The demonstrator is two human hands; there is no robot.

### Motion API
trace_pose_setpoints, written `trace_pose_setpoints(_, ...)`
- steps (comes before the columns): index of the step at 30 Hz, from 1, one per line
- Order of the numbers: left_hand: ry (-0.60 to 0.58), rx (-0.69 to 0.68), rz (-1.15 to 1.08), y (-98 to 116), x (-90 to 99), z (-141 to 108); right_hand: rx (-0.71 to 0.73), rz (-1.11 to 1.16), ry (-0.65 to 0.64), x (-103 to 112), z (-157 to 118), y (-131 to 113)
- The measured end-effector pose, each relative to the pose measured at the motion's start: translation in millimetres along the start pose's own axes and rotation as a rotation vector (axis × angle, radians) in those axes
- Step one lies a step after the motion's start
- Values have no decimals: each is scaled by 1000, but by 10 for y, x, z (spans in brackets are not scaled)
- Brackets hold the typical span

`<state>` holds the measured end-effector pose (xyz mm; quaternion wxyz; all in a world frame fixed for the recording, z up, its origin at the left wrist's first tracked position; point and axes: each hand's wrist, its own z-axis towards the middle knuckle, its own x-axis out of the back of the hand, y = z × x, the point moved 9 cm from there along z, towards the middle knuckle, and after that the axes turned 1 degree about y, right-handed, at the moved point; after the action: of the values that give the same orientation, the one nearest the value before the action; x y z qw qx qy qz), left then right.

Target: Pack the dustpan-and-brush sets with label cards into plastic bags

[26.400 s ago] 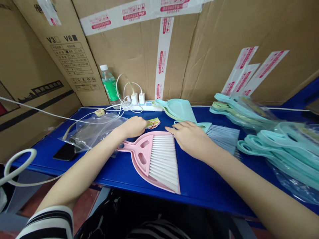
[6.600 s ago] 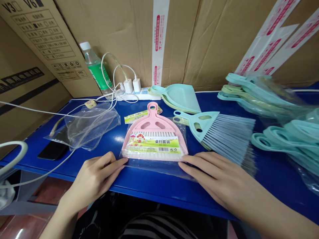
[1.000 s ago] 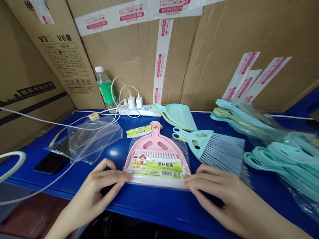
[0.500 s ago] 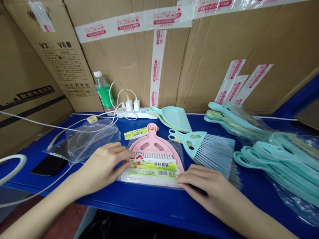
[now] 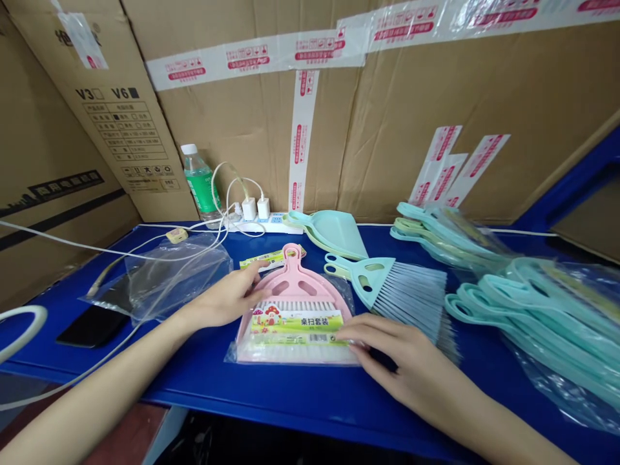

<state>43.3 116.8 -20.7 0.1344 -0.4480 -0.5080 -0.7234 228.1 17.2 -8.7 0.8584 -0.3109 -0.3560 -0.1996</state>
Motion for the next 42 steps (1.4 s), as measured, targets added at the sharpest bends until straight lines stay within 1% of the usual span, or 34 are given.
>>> trace_pose_setpoints(1, -10, 34, -118, -45, -20, 0, 3, -8, 5, 11, 1, 4)
trace_pose_setpoints(3, -71, 129, -382, -118, -105, 4, 4, -14, 20, 38, 5, 16)
trace_pose_setpoints(6, -205, 259, -771, -112, -268, -13, -23, -1, 43, 75, 14, 45)
trace_pose_setpoints(8, -240, 324, -938, -85, -322, -36, -56, 6, 56, 93, 19, 70)
trace_pose_setpoints(10, -225, 377, -1015, -88, -338, -60, -82, -5, 84, 128, 17, 88)
trace_pose_setpoints(14, -186, 437, -1072, -115, -378, -95, -128, -49, 160, 227, 3, 131)
trace_pose_setpoints(16, -158, 428, -1107, -105, -385, -92, -176, -46, 186, 268, -7, 184)
trace_pose_setpoints(18, -121, 401, -1126, -79, -367, -80, -256, -6, 212, 305, -24, 266)
trace_pose_setpoints(23, -71, 318, -1090, 24, -293, -77, -488, 206, 185, 289, -110, 463)
trace_pose_setpoints(25, -58, 289, -1076, 57, -266, -86, -550, 303, 208, 291, -177, 508)
trace_pose_setpoints(27, -34, 257, -1067, 82, -235, -93, -610, 452, 256, 269, -272, 550)
trace_pose_setpoints(30, -9, 199, -1056, 127, -196, -96, -724, 765, 333, 126, -430, 585)
trace_pose_setpoints(32, 9, 175, -1053, 146, -181, -99, -788, 982, 351, -41, -482, 541)
trace_pose_setpoints(35, 32, 168, -1068, 156, -198, -110, -816, 1235, 279, -326, -424, 362)
trace_pose_setpoints(38, 42, 152, -1059, 165, -256, -118, -832, 1366, 222, -544, -336, 218)
trace_pose_setpoints(40, 60, 104, -1040, 184, -276, -115, -846, 1391, 242, -614, -301, 197)
trace_pose_setpoints(42, 76, 56, -1023, 200, -284, -108, -865, 1392, 280, -640, -284, 213)
